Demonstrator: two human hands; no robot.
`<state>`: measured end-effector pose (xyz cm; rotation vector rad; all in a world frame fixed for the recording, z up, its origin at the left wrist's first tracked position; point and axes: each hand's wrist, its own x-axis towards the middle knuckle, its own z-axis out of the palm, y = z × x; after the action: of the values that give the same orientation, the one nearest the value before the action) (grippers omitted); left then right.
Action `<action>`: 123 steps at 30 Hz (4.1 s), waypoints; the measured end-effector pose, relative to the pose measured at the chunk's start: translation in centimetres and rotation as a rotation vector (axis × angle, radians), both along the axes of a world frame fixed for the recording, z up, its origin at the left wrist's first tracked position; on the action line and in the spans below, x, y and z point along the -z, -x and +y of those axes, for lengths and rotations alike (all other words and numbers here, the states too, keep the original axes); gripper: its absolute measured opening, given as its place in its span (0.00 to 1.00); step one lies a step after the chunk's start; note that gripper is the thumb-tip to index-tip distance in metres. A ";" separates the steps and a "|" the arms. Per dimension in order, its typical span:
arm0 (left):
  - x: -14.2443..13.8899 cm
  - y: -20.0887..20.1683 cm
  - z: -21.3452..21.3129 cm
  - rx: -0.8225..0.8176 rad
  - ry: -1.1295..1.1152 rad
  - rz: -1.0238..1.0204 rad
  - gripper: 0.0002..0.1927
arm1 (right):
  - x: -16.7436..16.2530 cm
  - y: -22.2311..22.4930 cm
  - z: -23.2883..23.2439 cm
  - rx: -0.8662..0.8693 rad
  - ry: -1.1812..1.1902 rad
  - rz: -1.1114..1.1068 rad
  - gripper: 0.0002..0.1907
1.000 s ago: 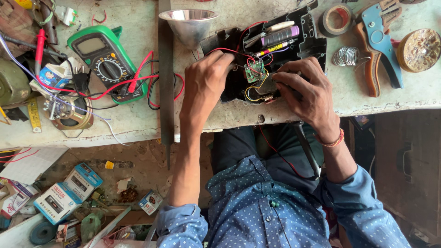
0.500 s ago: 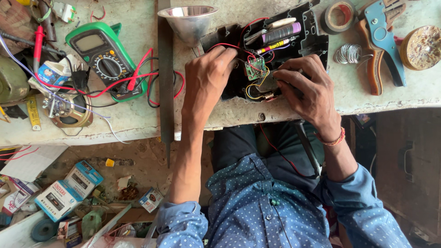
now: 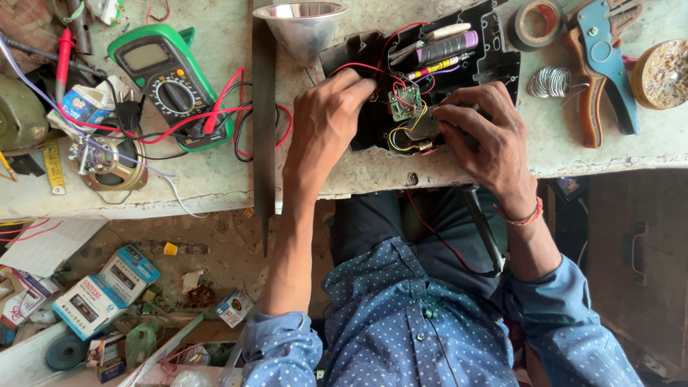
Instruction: The person works on a disassembled electronic device, using a soldering iron to join wires to a circuit board and a multimeter to test connections. They handle a small circuit board, wires, and a metallic reflector component while seated at a cluttered workbench.
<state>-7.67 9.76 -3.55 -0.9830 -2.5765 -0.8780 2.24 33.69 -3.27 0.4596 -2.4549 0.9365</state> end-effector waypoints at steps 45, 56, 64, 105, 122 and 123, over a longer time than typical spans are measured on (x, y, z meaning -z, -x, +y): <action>-1.2 -4.1 -4.7 0.033 -0.201 -0.144 0.11 | 0.8 -1.1 -4.9 0.010 -0.022 0.003 0.13; -0.2 -4.1 -6.1 -0.168 -0.433 -0.156 0.09 | 0.9 -0.6 -5.9 0.007 -0.023 0.003 0.13; -0.3 -4.2 -7.2 -0.163 -0.302 -0.162 0.09 | 0.8 -0.7 -7.0 0.008 -0.016 0.001 0.12; 1.3 -1.7 -6.4 -0.044 -0.299 -0.188 0.13 | -0.7 0.3 -6.0 0.017 0.009 -0.021 0.12; 0.5 3.2 -9.3 -0.062 -0.354 -0.212 0.12 | -1.1 5.5 -9.4 0.038 -0.021 -0.034 0.13; 0.5 3.6 -9.5 -0.063 -0.349 -0.211 0.12 | -1.1 5.9 -9.6 0.040 -0.023 -0.035 0.13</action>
<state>-11.24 0.29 -4.04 -0.7393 -2.4769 -1.4192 -3.63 24.13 -2.22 0.4029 -2.4997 0.9079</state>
